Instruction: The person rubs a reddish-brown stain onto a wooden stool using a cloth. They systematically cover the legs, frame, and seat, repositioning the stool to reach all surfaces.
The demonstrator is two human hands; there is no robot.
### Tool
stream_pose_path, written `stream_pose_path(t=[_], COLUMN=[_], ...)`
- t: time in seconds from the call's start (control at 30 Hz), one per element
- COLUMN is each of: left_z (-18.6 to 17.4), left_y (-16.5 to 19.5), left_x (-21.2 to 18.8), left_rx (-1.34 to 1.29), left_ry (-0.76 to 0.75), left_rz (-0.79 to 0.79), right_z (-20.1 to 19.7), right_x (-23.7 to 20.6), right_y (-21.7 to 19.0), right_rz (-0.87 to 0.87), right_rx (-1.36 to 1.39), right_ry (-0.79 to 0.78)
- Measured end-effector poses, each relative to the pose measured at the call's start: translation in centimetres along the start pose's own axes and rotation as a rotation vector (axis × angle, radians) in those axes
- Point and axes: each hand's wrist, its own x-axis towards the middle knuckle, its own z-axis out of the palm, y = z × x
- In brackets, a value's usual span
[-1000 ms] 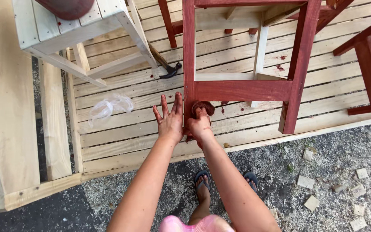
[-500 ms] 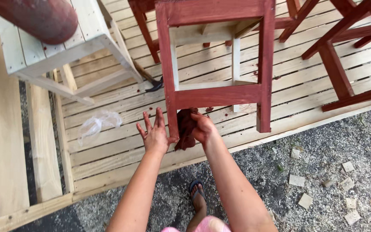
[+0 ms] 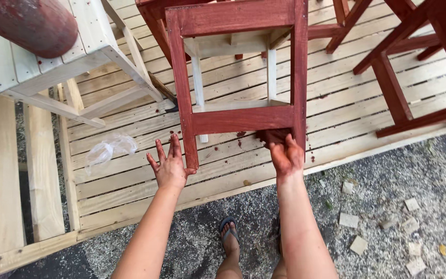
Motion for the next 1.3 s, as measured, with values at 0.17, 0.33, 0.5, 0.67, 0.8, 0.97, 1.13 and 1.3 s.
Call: stream_pose_path(t=[0.17,0.33,0.5,0.67,0.8,0.97,1.13,1.3], left_z=[2.7,8.5,9.7,10.6,12.1,12.3,11.7,13.1], left_y=[0.5,10.0,21.4,27.0,29.9,34.2,37.7,41.6], left_x=[-1.0,-5.1,-7.2,-2.5,2.1,3.8,4.2,-1.0], left_rx=[0.066,-0.564,-2.189,-2.333,-1.941,-1.786,-1.166,-1.051], left_ry=[0.229,0.072,-0.707,-0.220,-0.130,-0.197,-0.050,-0.014], left_rz=[0.070,0.219,-0.162,-0.394,-0.306,0.174,0.356,0.482], right_z=[0.9,1.6,-0.6,-2.2,-1.1,-1.0,-1.8,-0.8], right_x=[-4.7,-6.2,-5.9,-6.6,-6.3,-4.0,-1.1,0.1], right_y=[-1.2,-2.7,-2.5,-5.8,-12.2,-15.3,-13.9,-19.0], right_rz=[0.083,0.138,0.253,0.365,0.139,0.197,0.438,0.431], right_rx=[-0.006,-0.159,-0.227,-0.432,-0.996,-0.721,-0.138,-0.549], right_ry=[-0.132,-0.073,-0.120,0.040,0.223,0.353,-0.102,-0.094])
